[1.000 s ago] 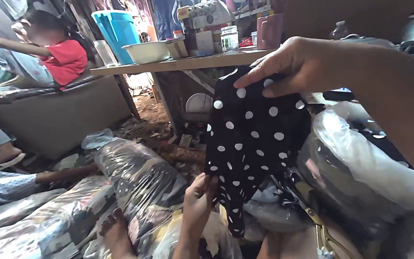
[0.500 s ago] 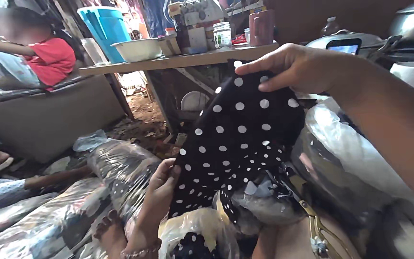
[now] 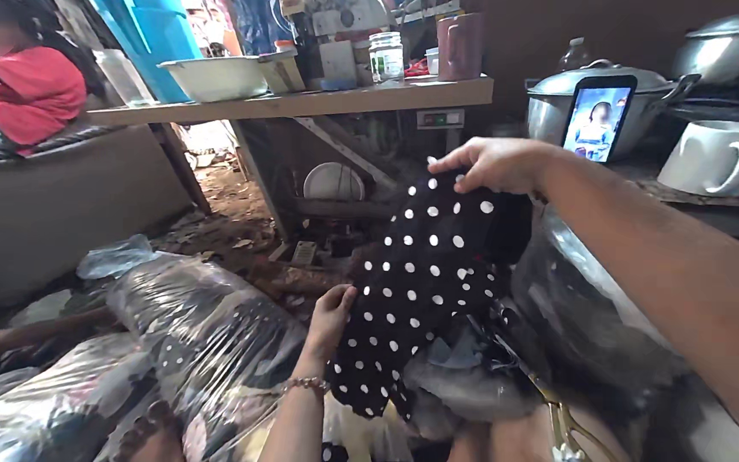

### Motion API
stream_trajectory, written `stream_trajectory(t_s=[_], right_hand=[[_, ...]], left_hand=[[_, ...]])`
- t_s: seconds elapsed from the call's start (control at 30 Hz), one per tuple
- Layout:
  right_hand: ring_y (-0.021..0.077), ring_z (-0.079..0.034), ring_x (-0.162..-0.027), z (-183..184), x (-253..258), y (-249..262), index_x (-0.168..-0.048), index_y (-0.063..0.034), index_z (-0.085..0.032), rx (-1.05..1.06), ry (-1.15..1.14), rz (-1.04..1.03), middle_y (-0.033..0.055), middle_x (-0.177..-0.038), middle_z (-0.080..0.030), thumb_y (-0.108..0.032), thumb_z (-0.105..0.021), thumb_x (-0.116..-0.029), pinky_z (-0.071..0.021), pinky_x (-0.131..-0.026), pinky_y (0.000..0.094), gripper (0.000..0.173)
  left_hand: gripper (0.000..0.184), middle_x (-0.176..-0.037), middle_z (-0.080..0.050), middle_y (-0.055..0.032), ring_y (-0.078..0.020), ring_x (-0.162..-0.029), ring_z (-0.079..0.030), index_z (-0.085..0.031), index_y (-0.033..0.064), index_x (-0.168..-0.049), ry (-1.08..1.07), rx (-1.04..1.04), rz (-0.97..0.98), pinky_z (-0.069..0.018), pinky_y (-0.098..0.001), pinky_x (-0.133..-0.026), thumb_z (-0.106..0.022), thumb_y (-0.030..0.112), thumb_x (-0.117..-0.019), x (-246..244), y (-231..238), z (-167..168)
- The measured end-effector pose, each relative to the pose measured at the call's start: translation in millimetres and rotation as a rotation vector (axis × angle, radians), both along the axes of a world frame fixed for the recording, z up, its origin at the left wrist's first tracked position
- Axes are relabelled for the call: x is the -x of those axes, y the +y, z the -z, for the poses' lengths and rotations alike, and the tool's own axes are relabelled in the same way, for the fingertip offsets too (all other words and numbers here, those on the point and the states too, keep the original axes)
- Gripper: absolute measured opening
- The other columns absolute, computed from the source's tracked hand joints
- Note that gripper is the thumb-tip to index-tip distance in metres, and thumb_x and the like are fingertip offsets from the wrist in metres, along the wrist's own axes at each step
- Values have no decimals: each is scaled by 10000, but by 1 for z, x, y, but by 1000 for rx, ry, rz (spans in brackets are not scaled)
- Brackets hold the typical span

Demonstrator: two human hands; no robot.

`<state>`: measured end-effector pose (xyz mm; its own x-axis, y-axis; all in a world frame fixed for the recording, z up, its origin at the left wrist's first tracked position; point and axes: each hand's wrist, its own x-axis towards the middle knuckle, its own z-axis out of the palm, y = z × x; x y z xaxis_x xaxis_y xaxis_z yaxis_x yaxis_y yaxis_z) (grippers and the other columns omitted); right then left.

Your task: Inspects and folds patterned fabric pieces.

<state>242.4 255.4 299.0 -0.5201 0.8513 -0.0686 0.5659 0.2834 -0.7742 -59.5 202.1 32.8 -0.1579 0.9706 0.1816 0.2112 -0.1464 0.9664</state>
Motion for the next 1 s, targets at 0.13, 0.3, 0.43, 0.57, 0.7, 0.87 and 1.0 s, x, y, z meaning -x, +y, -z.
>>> stream_trajectory(t_s=[0.13,0.3,0.43,0.57,0.7,0.87,1.0], right_hand=[[316,-613,-898,40,0,40,-1416,-22,-572,-126,-675,128,225,-1094,-652,44,-571,-951,-489,-764,508,470],[450,-519,-1327,72,28,36,-1309,102,-584,-34,-1064,205,302,-1380,-560,-45,-549,-1019,-419,-1046,630,327],[437,-466,-1390,104,28,43,-1365,98,-549,58,-1062,268,292,-1456,-511,-93,-488,-1060,-378,-1103,614,365],[438,-502,-1358,130,18,46,-1314,111,-581,115,-1105,288,287,-1427,-539,-85,-511,-1045,-413,-1072,610,340],[441,-535,-1318,153,2,50,-1246,105,-625,73,-1046,310,284,-1388,-568,-55,-536,-1026,-446,-1031,616,286],[457,-543,-1294,185,-15,57,-1332,66,-596,17,-977,346,265,-1424,-540,-88,-594,-1009,-465,-1003,635,358],[528,-523,-1283,204,-22,56,-1536,-51,-445,24,-998,325,261,-1599,-344,-74,-557,-1019,-449,-981,696,530]], left_hand=[[265,-923,-682,-73,-105,-783,-629,-693,10,-1139,229,153,43,-534,-317,-761,-576,229,-1046,-20,29,26],[364,-1022,-689,-133,-199,-934,-659,-677,3,-1165,222,298,79,-524,-422,-896,-515,317,-1074,-38,42,39],[326,-1003,-681,-94,-132,-891,-650,-665,-1,-1162,135,368,162,-533,-346,-862,-533,282,-1068,-25,31,47],[239,-889,-642,-59,-96,-782,-626,-642,-15,-1076,138,347,209,-537,-293,-765,-552,205,-1057,-10,21,62],[256,-911,-620,-94,-135,-820,-604,-617,-23,-1090,193,282,124,-514,-331,-796,-515,210,-1072,-12,22,67],[336,-1073,-671,-180,-246,-1003,-647,-631,-26,-1198,313,321,110,-500,-441,-947,-497,260,-1083,-16,26,71],[380,-1219,-664,-206,-290,-1133,-645,-602,-8,-1316,358,426,171,-475,-478,-1028,-463,268,-1096,-20,22,71]])
